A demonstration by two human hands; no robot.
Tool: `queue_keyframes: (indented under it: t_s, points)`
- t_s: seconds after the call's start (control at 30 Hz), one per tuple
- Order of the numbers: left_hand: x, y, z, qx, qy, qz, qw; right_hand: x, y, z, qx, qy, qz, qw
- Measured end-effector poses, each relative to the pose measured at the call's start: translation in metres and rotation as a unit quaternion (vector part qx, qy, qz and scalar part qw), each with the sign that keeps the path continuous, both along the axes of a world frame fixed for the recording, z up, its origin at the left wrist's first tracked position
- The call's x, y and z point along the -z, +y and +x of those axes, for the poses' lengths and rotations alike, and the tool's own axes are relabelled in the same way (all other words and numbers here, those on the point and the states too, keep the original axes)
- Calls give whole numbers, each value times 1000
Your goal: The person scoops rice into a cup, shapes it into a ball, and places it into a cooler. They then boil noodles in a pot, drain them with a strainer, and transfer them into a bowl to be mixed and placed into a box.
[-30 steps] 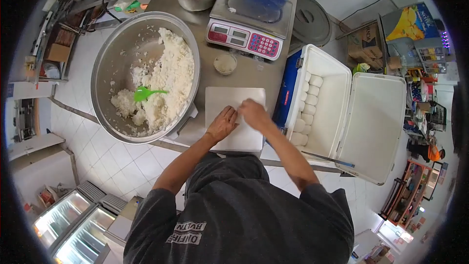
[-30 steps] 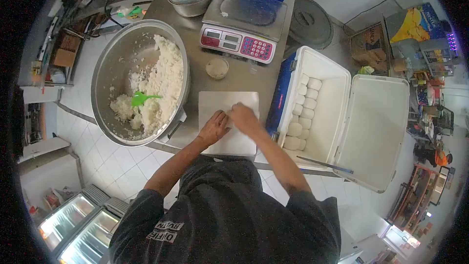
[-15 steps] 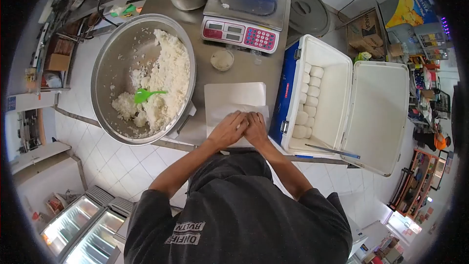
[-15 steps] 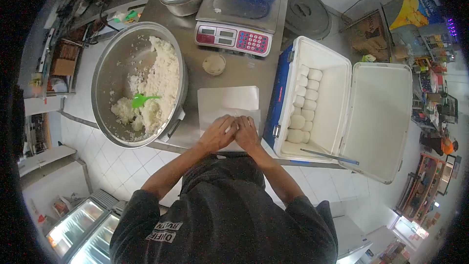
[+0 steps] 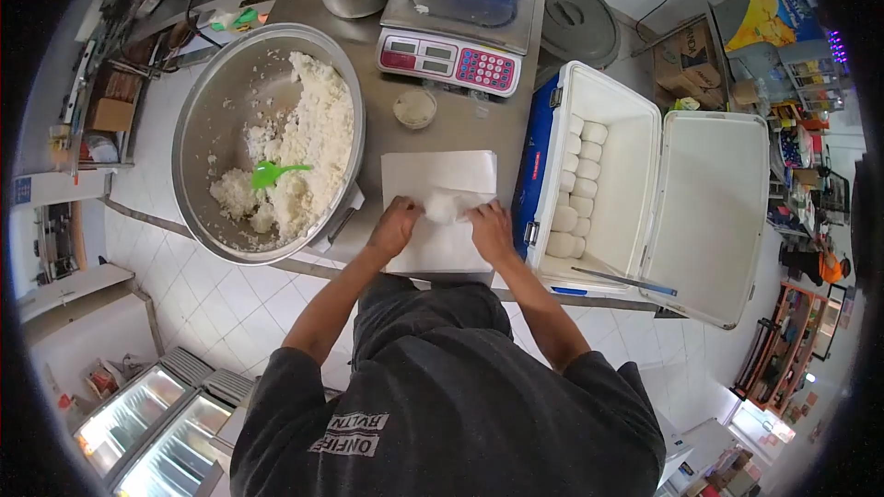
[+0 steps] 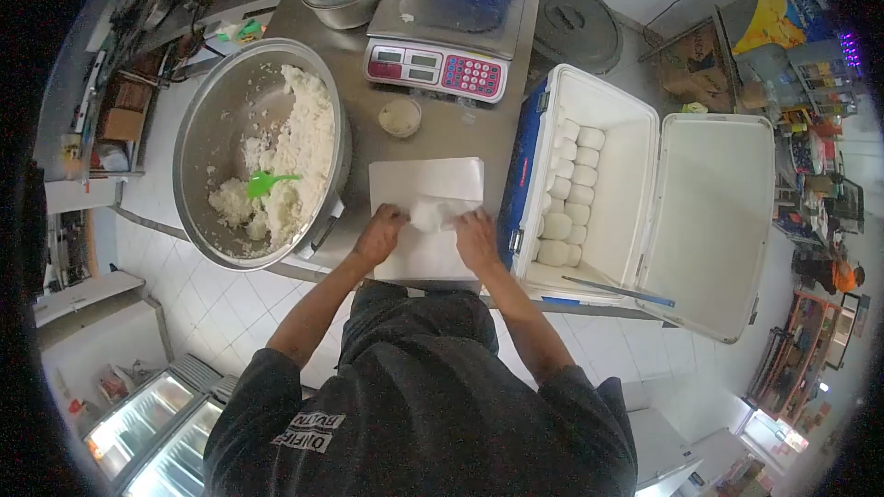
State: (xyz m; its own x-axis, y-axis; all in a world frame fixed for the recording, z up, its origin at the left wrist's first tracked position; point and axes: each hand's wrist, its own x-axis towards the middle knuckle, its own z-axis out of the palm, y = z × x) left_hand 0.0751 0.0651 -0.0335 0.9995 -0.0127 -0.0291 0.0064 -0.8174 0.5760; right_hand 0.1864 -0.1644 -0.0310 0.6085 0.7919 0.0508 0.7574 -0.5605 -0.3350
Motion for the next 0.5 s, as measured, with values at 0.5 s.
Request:
queue_keyframes:
  t_s: [0.5]
  points:
    - [-11,1,39,-5,-4,67,998,-21,47,23,60,134,-123,981]
